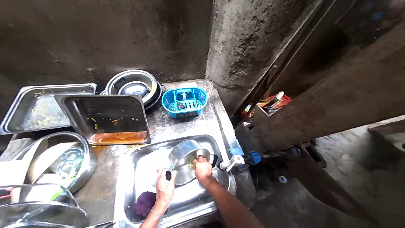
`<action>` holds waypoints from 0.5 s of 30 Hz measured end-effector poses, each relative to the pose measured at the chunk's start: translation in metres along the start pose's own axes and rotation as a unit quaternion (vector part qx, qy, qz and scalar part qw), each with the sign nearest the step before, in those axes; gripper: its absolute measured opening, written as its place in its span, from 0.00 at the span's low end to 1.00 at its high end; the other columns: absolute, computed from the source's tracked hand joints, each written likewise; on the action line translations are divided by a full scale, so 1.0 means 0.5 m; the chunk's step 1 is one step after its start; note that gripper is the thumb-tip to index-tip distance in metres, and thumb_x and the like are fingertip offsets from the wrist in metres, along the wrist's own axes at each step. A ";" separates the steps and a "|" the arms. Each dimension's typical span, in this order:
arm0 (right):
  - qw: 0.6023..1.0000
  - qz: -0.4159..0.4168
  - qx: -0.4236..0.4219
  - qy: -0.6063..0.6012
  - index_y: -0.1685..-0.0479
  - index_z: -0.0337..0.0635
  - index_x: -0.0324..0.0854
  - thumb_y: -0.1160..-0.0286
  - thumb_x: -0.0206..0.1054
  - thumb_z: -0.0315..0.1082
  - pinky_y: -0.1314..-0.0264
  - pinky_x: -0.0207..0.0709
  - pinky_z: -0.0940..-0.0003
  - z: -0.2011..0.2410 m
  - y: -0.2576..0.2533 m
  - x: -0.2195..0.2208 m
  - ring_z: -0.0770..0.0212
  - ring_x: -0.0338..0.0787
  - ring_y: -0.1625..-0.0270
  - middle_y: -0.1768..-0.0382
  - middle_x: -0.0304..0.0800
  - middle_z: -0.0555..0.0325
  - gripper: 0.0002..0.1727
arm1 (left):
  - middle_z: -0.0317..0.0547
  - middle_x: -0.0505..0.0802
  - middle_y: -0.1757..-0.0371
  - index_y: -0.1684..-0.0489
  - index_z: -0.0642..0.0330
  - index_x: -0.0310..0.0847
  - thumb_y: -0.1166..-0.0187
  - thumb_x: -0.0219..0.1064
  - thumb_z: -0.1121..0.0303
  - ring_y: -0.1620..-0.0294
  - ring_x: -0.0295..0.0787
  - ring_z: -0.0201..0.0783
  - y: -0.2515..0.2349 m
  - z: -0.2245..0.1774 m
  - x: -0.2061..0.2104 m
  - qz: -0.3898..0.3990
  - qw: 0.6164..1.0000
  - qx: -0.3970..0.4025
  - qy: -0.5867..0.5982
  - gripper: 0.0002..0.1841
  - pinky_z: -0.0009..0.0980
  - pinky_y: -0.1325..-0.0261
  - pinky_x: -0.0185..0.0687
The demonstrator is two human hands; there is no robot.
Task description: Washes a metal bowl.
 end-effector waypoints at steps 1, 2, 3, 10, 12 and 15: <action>1.000 0.020 -0.006 0.014 0.29 0.47 0.83 0.19 0.58 0.29 0.35 0.80 0.36 0.008 -0.004 0.023 0.34 0.83 0.28 0.27 0.80 0.36 0.21 | 0.62 0.89 0.58 0.59 0.74 0.85 0.27 0.73 0.68 0.55 0.88 0.51 0.002 -0.005 0.008 -0.006 1.000 0.027 -0.005 0.13 0.46 0.45 0.85; 0.999 0.036 -0.010 0.004 0.28 0.48 0.83 0.18 0.57 0.30 0.34 0.79 0.36 0.020 -0.001 0.045 0.35 0.84 0.30 0.27 0.81 0.37 0.21 | 0.62 0.90 0.58 0.59 0.74 0.85 0.27 0.73 0.68 0.54 0.89 0.52 0.005 -0.011 0.013 -0.011 0.999 0.043 -0.008 0.13 0.46 0.44 0.85; 0.998 0.050 -0.011 -0.026 0.27 0.49 0.82 0.16 0.56 0.33 0.34 0.79 0.36 0.036 0.004 0.061 0.35 0.86 0.32 0.26 0.80 0.38 0.21 | 0.62 0.90 0.59 0.59 0.75 0.85 0.27 0.74 0.68 0.55 0.89 0.52 0.007 -0.015 0.015 -0.018 0.999 0.044 -0.008 0.14 0.47 0.44 0.85; 0.877 0.040 -0.075 -0.474 0.37 0.33 0.83 0.14 0.57 0.31 0.39 0.82 0.50 0.176 0.001 0.033 0.50 0.90 0.46 0.46 0.90 0.40 0.16 | 0.62 0.89 0.55 0.42 0.78 0.78 0.20 0.69 0.64 0.53 0.87 0.47 -0.003 0.035 -0.010 -0.040 0.994 -0.089 0.046 0.21 0.46 0.41 0.83; 0.827 0.038 -0.069 -0.557 0.41 0.33 0.83 0.12 0.56 0.29 0.46 0.82 0.58 0.175 0.011 0.031 0.58 0.87 0.52 0.50 0.88 0.45 0.13 | 0.65 0.90 0.54 0.42 0.79 0.78 0.21 0.69 0.68 0.51 0.88 0.50 -0.007 0.038 -0.013 -0.041 0.996 -0.074 0.030 0.20 0.47 0.39 0.83; 0.922 0.069 -0.112 -0.363 0.42 0.30 0.85 0.15 0.58 0.31 0.32 0.79 0.45 0.135 0.018 0.077 0.43 0.89 0.40 0.45 0.90 0.35 0.15 | 0.64 0.89 0.55 0.45 0.79 0.79 0.21 0.71 0.68 0.54 0.87 0.50 -0.019 0.038 -0.015 -0.041 0.997 -0.059 0.008 0.18 0.47 0.42 0.83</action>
Point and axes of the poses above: each hand's wrist, its own y-axis away from the middle knuckle, its own x-axis out of the palm, z = x × y, the point moved 7 cm from there along -y, towards the middle knuckle
